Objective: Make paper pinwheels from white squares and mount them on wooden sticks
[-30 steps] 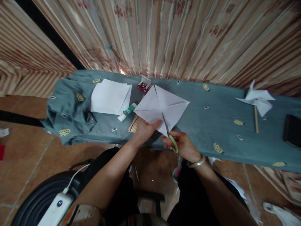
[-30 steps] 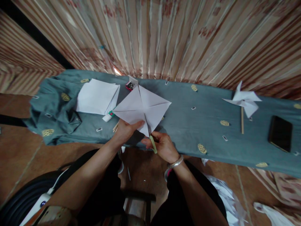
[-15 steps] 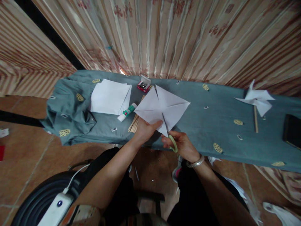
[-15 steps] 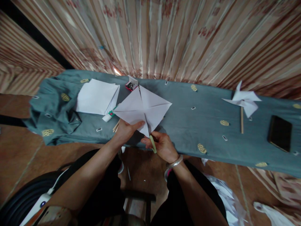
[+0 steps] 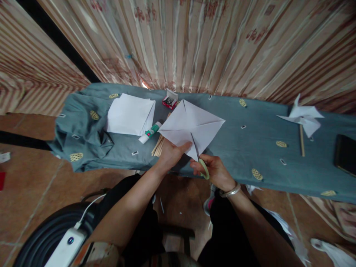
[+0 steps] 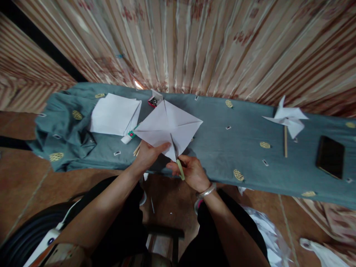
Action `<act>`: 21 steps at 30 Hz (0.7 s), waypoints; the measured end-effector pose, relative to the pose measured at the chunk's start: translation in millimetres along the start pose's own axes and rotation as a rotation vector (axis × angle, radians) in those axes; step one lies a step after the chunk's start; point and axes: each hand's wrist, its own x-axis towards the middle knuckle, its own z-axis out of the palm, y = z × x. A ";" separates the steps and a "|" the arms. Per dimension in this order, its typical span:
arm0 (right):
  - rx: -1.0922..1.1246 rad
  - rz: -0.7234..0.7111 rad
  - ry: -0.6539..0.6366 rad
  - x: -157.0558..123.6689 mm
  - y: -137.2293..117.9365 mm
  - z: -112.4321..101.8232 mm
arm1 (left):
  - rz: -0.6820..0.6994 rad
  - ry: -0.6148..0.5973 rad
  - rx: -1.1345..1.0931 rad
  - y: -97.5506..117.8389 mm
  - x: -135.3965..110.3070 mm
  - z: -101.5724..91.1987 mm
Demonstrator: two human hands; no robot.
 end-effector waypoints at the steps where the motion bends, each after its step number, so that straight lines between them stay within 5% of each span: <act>1: 0.004 0.002 0.000 -0.1 -0.1 0.0 | -0.004 0.004 0.001 0.4 0.0 0.0; 21: -0.018 0.061 -0.074 -3.8 -4.8 -4.3 | -0.016 -0.055 -0.126 -1.8 5.6 -3.2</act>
